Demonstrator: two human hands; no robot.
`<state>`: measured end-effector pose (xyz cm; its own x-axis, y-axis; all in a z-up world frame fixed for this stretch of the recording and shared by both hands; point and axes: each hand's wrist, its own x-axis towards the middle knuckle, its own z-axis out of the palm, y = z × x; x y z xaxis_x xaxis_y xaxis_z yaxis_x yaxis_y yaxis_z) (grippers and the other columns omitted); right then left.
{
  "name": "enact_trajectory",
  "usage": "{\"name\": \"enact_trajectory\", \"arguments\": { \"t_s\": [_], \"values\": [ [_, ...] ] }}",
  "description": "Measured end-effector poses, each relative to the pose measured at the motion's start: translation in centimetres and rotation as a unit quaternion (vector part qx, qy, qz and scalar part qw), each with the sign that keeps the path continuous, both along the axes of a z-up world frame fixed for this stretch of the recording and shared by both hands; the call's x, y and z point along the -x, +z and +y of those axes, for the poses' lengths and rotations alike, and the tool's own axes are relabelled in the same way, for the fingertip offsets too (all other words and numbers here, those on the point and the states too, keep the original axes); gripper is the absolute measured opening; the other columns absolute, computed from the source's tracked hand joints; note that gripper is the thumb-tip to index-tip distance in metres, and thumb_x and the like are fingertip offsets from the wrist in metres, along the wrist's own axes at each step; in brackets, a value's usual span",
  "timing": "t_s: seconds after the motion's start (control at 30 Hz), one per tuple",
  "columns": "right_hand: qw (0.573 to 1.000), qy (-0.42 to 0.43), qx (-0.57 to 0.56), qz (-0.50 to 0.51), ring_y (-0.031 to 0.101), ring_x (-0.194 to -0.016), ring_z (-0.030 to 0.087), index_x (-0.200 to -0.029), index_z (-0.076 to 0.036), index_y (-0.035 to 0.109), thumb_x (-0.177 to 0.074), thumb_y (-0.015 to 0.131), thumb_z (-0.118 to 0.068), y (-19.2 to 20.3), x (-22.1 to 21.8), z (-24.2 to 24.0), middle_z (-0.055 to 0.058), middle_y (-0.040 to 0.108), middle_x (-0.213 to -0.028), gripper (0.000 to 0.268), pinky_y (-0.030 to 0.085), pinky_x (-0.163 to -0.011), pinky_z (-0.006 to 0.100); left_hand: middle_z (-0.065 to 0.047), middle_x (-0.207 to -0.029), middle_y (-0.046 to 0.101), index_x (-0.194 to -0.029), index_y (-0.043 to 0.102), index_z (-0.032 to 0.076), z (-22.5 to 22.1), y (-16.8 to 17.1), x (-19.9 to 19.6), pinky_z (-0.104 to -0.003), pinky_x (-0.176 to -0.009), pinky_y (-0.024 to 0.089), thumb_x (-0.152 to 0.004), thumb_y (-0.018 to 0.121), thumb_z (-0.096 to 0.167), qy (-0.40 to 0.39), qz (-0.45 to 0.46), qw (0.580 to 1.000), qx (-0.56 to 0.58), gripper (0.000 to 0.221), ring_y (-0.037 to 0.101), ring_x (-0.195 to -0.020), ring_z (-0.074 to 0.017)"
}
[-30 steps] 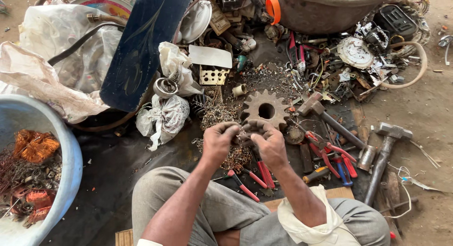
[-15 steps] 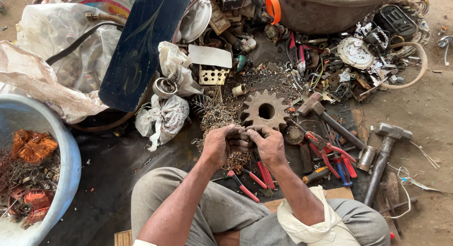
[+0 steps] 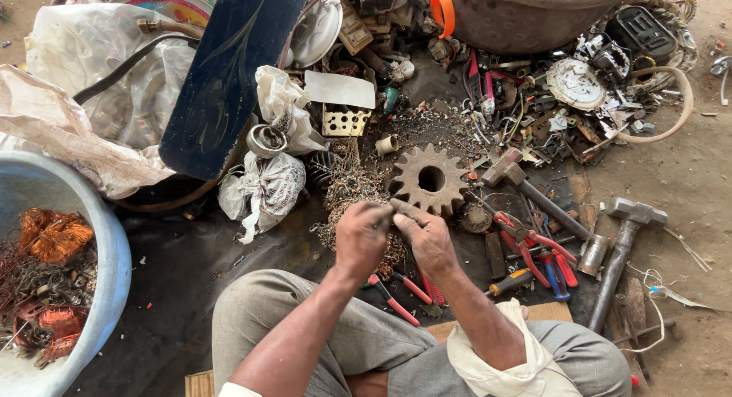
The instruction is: The person is sitting on the ground and sorting through a pile of metal scraps and wires, using pliers to pull apart components and separating items into different containers.
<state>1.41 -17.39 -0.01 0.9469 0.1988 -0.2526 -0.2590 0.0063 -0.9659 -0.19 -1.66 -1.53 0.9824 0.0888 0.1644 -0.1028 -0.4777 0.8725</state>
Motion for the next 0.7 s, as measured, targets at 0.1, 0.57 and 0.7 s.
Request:
{"name": "enact_trajectory", "arguments": {
  "t_s": [0.1, 0.57, 0.7],
  "values": [
    [0.988, -0.074, -0.07, 0.115, 0.073, -0.1, 0.022, -0.122, 0.008, 0.066, -0.098, 0.06, -0.003, -0.7, -0.4, 0.1, 0.017, 0.075, -0.112, 0.028, 0.062, -0.091, 0.032, -0.011, -0.106, 0.076, -0.103, 0.079, 0.005, -0.5, 0.4, 0.7, -0.038, -0.092, 0.055, -0.088, 0.076, 0.012, -0.066, -0.084, 0.991, -0.078, 0.017, 0.067, -0.104, -0.0269],
    [0.898, 0.075, -0.409, 0.146, 0.061, -0.122, 0.032, -0.168, 0.006, 0.034, -0.085, 0.053, 0.014, 1.8, -1.7, -3.3, 0.021, 0.06, -0.125, 0.085, 0.053, -0.101, 0.042, -0.021, -0.148, 0.052, -0.136, 0.061, -0.001, 0.0, 2.8, 0.9, -0.052, -0.119, 0.033, -0.094, 0.068, 0.016, -0.204, -0.139, 0.957, -0.154, 0.045, 0.042, -0.144, -0.04],
    [0.9, -0.023, -0.371, 0.227, 0.068, -0.099, 0.033, -0.148, -0.006, 0.035, -0.074, 0.055, 0.002, 3.7, -2.2, -3.4, 0.025, 0.067, -0.113, 0.078, 0.059, -0.09, 0.046, -0.02, -0.141, 0.062, -0.132, 0.066, 0.002, -0.2, 1.2, 0.7, -0.043, -0.109, 0.051, -0.079, 0.059, -0.004, -0.159, -0.174, 0.954, -0.185, 0.053, 0.058, -0.133, -0.0365]
  ]
}}
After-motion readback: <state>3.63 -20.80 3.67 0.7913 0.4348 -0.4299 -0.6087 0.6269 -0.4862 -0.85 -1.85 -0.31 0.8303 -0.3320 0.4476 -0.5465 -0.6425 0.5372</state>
